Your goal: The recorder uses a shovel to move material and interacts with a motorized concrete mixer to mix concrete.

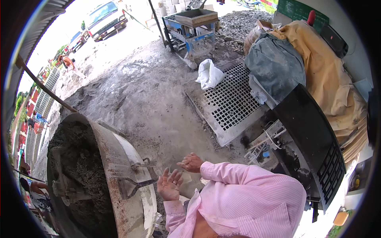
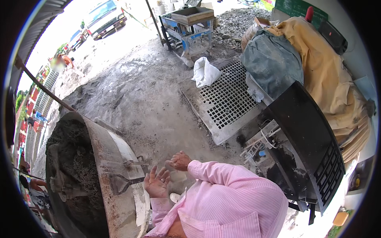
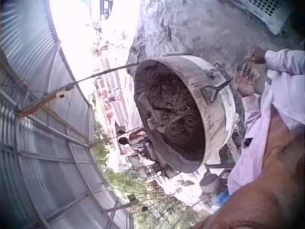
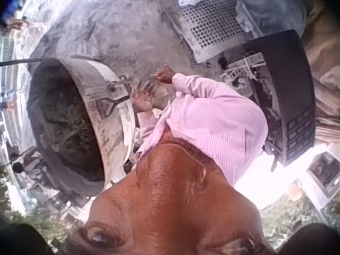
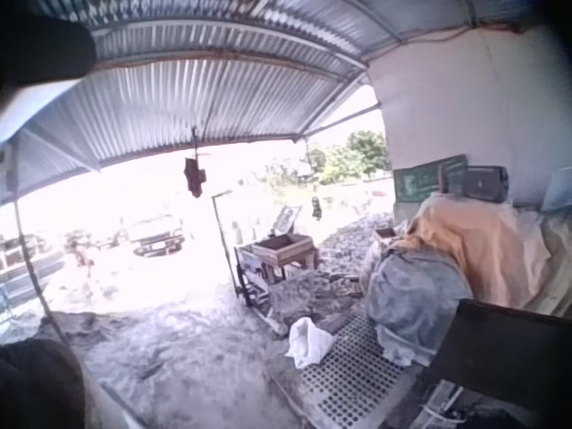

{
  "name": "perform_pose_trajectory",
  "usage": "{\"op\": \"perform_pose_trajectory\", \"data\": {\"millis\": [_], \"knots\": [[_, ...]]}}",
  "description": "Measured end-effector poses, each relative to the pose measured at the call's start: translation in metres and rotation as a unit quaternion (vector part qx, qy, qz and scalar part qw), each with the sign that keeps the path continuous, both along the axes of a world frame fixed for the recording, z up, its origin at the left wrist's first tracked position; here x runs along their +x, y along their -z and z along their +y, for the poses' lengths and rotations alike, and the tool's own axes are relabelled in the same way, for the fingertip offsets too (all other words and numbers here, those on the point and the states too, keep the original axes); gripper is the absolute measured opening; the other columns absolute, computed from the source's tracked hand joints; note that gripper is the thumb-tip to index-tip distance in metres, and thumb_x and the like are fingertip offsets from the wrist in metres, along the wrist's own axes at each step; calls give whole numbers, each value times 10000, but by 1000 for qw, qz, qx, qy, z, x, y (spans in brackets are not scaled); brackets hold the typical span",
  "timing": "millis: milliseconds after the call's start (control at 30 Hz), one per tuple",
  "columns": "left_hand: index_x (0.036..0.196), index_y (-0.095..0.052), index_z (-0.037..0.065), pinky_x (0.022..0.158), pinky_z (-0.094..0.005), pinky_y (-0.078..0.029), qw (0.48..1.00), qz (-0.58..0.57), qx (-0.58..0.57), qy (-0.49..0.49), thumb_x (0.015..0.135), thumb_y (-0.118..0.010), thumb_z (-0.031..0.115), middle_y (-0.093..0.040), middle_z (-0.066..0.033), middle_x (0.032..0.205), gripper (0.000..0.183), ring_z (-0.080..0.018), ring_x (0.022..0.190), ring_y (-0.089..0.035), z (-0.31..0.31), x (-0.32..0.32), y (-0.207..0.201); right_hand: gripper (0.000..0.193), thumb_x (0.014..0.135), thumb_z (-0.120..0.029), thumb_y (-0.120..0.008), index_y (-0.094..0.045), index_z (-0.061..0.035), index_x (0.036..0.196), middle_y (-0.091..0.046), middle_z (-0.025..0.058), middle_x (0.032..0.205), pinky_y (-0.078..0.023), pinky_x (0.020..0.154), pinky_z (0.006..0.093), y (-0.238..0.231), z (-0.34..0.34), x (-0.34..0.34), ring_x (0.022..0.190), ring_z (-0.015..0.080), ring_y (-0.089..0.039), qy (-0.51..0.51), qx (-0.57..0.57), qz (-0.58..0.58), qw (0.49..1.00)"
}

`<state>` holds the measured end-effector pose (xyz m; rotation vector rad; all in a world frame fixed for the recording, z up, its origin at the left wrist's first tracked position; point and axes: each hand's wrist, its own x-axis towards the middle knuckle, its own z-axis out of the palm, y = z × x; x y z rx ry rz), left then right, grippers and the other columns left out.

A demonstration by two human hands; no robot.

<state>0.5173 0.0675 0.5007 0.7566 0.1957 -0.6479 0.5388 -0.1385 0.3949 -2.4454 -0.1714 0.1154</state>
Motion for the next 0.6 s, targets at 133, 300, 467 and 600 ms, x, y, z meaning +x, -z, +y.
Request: {"op": "perform_pose_trajectory", "data": {"millis": [133,300,467,600], "knots": [[1361,-506,55,849,-366,-500,947,-169,194,-193,961,-441,542,-639,-159,1201,634,-227,961,-644,68,1,-39,327,856,-359,-608,-729,-83,982,-709,210,975,-523,849,488,146,-86,-50,980,384,-669,146,-39,198,968],[1342,-548,51,868,-328,-474,722,-253,459,-453,980,-464,527,-633,-128,1189,603,-197,981,-610,153,-22,-108,271,776,-268,-748,-719,-8,847,-708,233,1028,-557,848,450,173,-171,-176,985,381,-688,445,-85,305,838],[1138,-660,-2,840,-428,-527,514,-234,545,-620,981,-574,420,-699,-166,1022,458,-342,916,-659,207,-53,-128,389,790,-398,-758,-737,-21,880,-722,206,998,-565,785,414,134,-188,-218,930,345,-704,361,105,456,806],[1099,-667,-17,825,-429,-519,353,-303,685,-561,1004,-538,388,-687,-192,996,435,-349,906,-650,248,-49,-108,451,827,-437,-712,-724,-26,1013,-707,174,1067,-538,851,409,132,-176,-201,1010,308,-679,341,-45,435,832]]}}
